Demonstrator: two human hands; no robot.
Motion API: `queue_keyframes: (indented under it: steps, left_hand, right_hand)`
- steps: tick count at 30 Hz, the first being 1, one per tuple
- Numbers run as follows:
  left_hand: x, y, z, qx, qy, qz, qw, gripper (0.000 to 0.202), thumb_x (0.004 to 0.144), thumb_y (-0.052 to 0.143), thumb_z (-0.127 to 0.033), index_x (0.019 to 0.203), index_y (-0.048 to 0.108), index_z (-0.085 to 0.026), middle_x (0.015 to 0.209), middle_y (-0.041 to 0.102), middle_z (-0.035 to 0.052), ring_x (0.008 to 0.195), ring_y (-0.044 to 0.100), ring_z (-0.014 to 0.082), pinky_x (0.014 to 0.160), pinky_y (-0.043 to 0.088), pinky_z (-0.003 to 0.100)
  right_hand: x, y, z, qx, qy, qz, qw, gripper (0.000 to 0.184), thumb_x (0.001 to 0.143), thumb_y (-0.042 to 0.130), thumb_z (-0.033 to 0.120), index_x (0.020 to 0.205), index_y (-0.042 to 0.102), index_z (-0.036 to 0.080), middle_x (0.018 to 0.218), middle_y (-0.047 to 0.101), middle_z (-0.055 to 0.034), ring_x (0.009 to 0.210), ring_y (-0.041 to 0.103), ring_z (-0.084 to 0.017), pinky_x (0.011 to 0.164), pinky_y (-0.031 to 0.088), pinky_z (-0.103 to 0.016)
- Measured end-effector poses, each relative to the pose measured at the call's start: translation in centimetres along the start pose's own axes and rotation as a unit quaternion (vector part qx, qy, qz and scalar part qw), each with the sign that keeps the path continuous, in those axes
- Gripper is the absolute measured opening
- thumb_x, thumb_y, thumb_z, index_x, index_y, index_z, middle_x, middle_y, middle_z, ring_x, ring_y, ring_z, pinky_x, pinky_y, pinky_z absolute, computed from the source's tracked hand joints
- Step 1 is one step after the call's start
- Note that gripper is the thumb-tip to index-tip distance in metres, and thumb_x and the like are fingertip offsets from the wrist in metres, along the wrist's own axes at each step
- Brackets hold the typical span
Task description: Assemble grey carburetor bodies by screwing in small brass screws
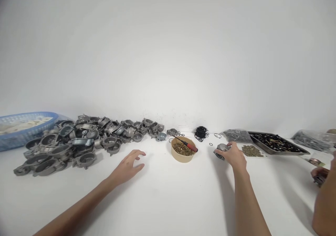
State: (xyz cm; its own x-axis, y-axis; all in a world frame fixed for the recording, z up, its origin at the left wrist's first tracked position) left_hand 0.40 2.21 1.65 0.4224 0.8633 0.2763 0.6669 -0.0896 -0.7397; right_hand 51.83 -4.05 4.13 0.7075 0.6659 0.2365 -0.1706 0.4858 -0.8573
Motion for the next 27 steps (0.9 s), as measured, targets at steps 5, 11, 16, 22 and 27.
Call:
queue_keyframes:
  steps: [5, 11, 16, 22, 27]
  left_hand:
    - [0.0, 0.1, 0.1, 0.004, -0.006, 0.009, 1.000, 0.029, 0.085, 0.054, -0.028, 0.114, 0.059, -0.029, 0.126, 0.059, 0.0040, 0.108, 0.065, 0.0257, 0.083, 0.055, 0.036]
    - [-0.1, 0.0, 0.0, -0.001, -0.006, 0.001, 1.000, 0.029, 0.084, 0.055, -0.028, 0.112, 0.060, -0.029, 0.124, 0.060, 0.0041, 0.106, 0.066, 0.0256, 0.083, 0.055, 0.036]
    - [-0.1, 0.0, 0.0, -0.004, 0.000, -0.002, 1.000, 0.028, 0.084, 0.055, -0.029, 0.112, 0.061, -0.029, 0.123, 0.061, 0.0041, 0.105, 0.066, 0.0255, 0.083, 0.055, 0.036]
    - [-0.1, 0.0, 0.0, 0.002, -0.001, 0.003, 1.000, 0.027, 0.083, 0.055, -0.027, 0.110, 0.062, -0.029, 0.122, 0.061, 0.0041, 0.107, 0.065, 0.0256, 0.084, 0.055, 0.036]
    - [-0.1, 0.1, 0.0, 0.001, 0.000, 0.005, 1.000, 0.026, 0.083, 0.055, -0.028, 0.108, 0.063, -0.029, 0.121, 0.061, 0.0045, 0.106, 0.065, 0.0261, 0.083, 0.055, 0.036]
  right_hand:
    - [0.7, 0.2, 0.0, 0.020, -0.034, -0.022, 0.999, 0.069, 0.063, 0.065, 0.067, 0.109, 0.061, 0.016, 0.096, 0.070, -0.0182, 0.098, 0.064, -0.039, 0.077, 0.048, -0.043]
    - [0.5, -0.1, 0.1, 0.029, -0.057, -0.021, 0.998, 0.054, 0.070, 0.061, 0.051, 0.113, 0.072, 0.020, 0.095, 0.070, -0.0162, 0.099, 0.064, -0.040, 0.077, 0.048, -0.046]
    - [0.3, -0.2, 1.0, 0.040, -0.092, -0.017, 0.995, 0.047, 0.069, 0.060, 0.037, 0.111, 0.073, 0.020, 0.096, 0.071, -0.0142, 0.094, 0.067, -0.036, 0.079, 0.050, -0.044]
    - [-0.2, -0.5, 1.5, 0.029, -0.078, 0.007, 0.997, 0.055, 0.064, 0.054, 0.024, 0.118, 0.068, 0.021, 0.100, 0.073, -0.0117, 0.091, 0.068, -0.034, 0.075, 0.051, -0.040]
    - [-0.3, -0.5, 1.4, 0.040, -0.054, 0.027, 0.997, 0.058, 0.061, 0.052, 0.017, 0.116, 0.070, 0.024, 0.095, 0.075, -0.0088, 0.090, 0.070, -0.034, 0.070, 0.050, -0.036]
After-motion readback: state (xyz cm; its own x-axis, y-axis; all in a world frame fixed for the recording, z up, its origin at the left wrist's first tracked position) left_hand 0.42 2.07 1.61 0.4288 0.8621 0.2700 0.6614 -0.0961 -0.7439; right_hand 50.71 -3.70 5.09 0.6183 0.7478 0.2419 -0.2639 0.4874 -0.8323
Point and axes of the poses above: each hand's wrist, its own x-axis towards the middle knuckle, its own y-axis out of the palm, z = x × y, the point moved 6 cm from there along x, towards the middle knuckle
